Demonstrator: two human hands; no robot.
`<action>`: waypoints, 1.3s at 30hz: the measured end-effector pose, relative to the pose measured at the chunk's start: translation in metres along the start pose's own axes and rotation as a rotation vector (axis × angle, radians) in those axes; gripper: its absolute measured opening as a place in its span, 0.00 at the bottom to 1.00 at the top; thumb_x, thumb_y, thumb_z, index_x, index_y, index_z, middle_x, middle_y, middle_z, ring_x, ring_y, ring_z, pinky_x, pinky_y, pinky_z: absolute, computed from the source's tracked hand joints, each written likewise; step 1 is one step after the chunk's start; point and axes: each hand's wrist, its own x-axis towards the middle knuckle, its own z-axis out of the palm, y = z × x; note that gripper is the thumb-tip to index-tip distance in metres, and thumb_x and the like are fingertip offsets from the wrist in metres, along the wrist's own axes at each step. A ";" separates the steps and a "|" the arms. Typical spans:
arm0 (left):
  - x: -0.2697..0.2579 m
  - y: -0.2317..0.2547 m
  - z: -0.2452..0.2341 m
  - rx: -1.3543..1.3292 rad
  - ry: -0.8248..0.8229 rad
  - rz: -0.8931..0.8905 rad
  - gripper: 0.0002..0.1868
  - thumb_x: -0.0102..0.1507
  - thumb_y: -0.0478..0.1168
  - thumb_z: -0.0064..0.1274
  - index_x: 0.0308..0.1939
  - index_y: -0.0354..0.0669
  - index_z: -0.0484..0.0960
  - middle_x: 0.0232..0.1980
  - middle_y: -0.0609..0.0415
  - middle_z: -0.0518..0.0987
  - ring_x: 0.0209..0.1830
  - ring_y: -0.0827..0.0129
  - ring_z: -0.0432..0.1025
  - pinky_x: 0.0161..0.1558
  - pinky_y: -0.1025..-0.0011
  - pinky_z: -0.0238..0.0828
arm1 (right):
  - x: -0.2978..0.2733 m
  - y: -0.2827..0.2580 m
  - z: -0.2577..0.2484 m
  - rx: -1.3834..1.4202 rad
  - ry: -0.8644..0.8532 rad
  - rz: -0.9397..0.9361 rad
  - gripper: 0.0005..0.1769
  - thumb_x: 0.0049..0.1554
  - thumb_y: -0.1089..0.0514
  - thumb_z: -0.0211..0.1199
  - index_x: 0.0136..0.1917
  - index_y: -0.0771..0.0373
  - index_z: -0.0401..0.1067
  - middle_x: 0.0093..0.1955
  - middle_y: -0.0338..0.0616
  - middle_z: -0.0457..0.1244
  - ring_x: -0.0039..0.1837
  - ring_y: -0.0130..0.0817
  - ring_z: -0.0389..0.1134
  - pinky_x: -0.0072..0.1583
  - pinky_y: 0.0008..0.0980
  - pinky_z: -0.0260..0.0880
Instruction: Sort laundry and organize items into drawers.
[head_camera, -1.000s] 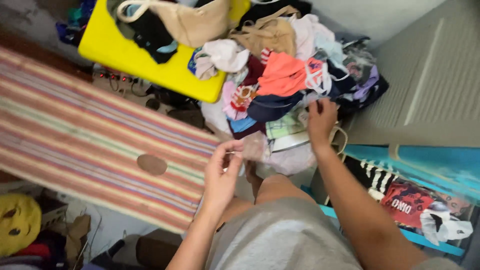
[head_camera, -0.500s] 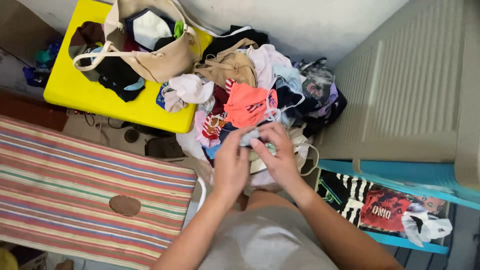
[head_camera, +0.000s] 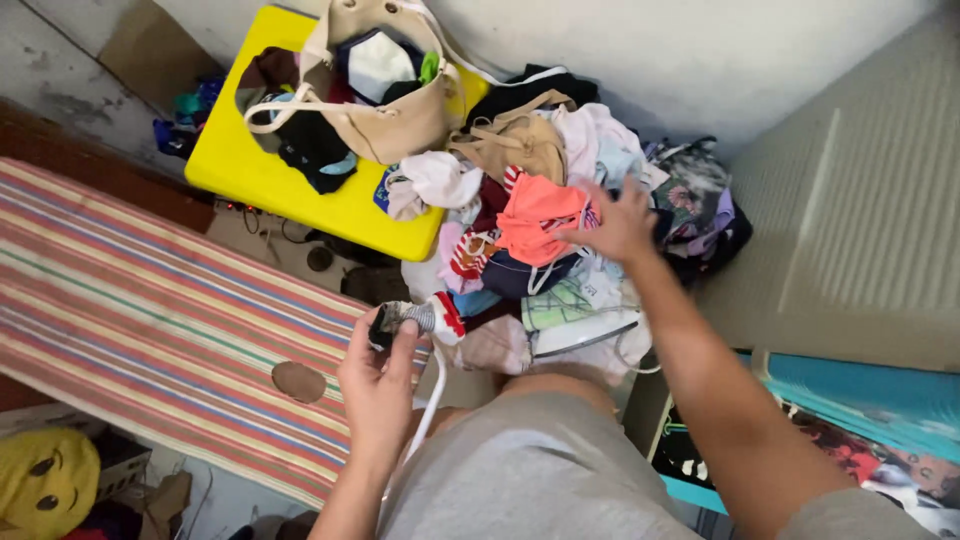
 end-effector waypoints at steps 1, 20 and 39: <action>0.001 -0.009 -0.003 0.002 0.002 -0.002 0.14 0.65 0.37 0.55 0.54 0.39 0.79 0.34 0.58 0.82 0.27 0.78 0.68 0.27 0.77 0.62 | -0.003 -0.003 0.021 0.002 -0.003 0.000 0.52 0.35 0.33 0.83 0.69 0.40 0.68 0.73 0.73 0.47 0.71 0.77 0.46 0.60 0.78 0.50; -0.005 -0.043 0.013 -0.101 -0.127 0.240 0.12 0.70 0.35 0.51 0.57 0.36 0.76 0.45 0.61 0.77 0.42 0.80 0.68 0.44 0.77 0.66 | -0.038 0.098 -0.089 0.506 0.763 0.136 0.10 0.62 0.66 0.65 0.53 0.70 0.65 0.49 0.50 0.59 0.51 0.42 0.61 0.57 0.37 0.64; -0.033 -0.038 -0.006 -0.249 -0.052 0.235 0.11 0.72 0.38 0.45 0.57 0.39 0.74 0.46 0.59 0.79 0.43 0.81 0.71 0.45 0.78 0.70 | -0.051 0.003 0.127 1.024 -0.766 1.045 0.29 0.59 0.31 0.59 0.44 0.61 0.66 0.44 0.52 0.72 0.46 0.43 0.74 0.45 0.35 0.72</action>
